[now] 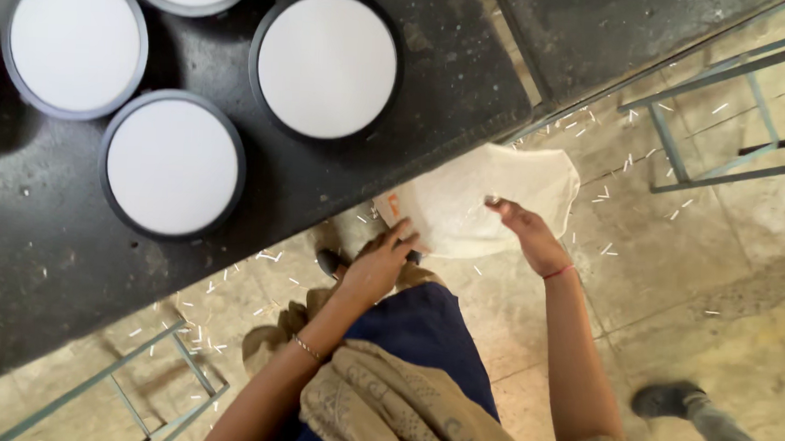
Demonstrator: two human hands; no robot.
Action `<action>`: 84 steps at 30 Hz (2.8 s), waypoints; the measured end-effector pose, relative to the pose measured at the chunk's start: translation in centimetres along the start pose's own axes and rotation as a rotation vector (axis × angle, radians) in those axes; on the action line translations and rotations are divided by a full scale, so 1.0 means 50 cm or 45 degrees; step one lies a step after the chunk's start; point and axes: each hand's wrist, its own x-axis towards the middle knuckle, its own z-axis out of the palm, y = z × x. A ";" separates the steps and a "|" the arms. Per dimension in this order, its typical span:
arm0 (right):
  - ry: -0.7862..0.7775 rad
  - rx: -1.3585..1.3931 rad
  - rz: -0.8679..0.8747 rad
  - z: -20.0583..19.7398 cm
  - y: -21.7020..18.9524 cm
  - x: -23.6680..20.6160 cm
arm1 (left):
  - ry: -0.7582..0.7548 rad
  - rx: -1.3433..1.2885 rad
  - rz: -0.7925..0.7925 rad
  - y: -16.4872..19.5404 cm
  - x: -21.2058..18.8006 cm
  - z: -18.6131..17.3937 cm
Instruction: The person wipes the white diffuser surfaces of several round ceiling light fixtures with a blue cloth, occasionally applying liquid from a bottle. After cleaning, the person wraps each fixture individually in clear plastic film and places them on the table.
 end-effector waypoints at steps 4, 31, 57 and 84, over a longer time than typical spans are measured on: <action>0.248 0.089 -0.026 -0.057 0.021 -0.015 | 0.148 -0.100 0.007 0.016 0.010 -0.017; -0.172 0.837 -0.322 0.086 -0.079 -0.134 | 0.884 -2.229 0.006 -0.031 -0.239 -0.180; -0.347 -0.067 -0.804 0.905 -0.331 -0.309 | 1.902 -0.095 -0.690 -0.093 -0.932 -0.272; -0.651 -1.391 -1.436 1.178 -0.187 -0.169 | 1.566 0.122 -0.625 -0.172 -0.764 -0.292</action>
